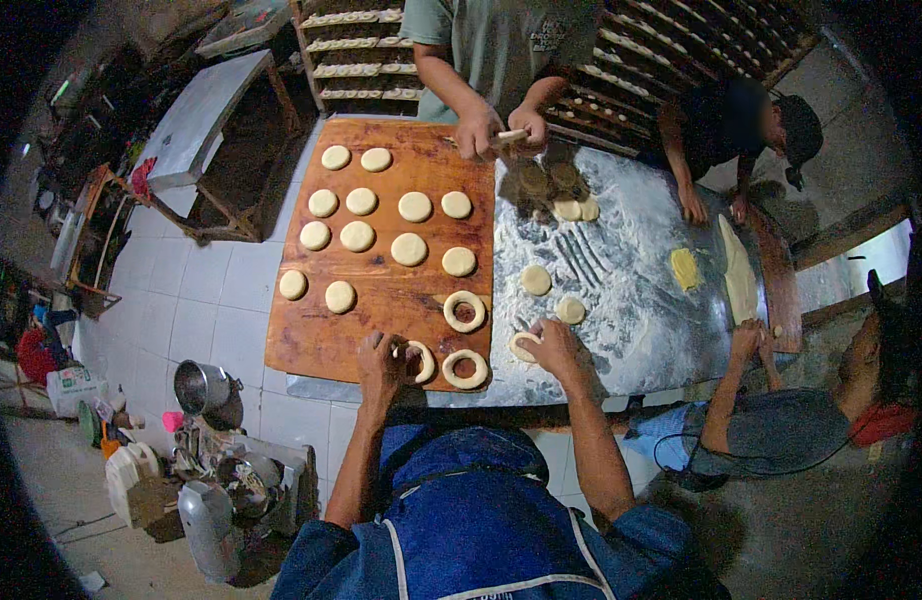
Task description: The person shapes small dough pieces into rings by hand and places them on a wooden board. Other workers roll and cut dough nearby, and finished rings are arranged on racks.
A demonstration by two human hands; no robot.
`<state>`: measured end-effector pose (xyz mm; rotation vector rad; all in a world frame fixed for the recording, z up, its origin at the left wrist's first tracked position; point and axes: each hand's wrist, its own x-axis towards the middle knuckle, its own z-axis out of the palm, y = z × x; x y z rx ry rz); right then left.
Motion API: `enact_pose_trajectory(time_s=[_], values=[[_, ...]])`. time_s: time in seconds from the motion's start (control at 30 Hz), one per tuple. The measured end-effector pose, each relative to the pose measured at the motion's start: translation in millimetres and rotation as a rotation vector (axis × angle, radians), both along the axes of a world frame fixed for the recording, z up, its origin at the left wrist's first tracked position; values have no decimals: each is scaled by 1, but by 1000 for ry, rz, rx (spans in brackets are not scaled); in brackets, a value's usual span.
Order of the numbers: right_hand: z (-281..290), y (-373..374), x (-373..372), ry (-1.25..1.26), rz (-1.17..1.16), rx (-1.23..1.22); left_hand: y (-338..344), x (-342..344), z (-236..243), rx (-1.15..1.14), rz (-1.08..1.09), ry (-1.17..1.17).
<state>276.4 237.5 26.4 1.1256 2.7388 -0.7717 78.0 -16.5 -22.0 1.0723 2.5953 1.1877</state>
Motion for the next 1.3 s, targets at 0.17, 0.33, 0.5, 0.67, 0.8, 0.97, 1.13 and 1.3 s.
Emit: enact_pose_trajectory(time_s=[0.17,0.33,0.5,0.67,0.8,0.97,1.13,1.3], values=[[-23,10,26,219,-184,-217,23,16,20,170,84,80],[-11,7,38,293,-182,-253,76,65,46,257,-229,-420],[14,-21,39,849,-410,-817,119,105,47,350,-354,-936],[28,-34,45,843,-318,-573,124,116,54,350,-387,-942],[20,-35,46,900,-365,-516,125,115,74,297,-430,-833],[53,-40,43,771,-332,-650,131,120,72,506,-298,-1104],[68,-35,35,954,-167,-946,125,107,58,552,-523,-1408],[28,-27,26,785,-364,-738,121,100,73,653,-539,-1443]])
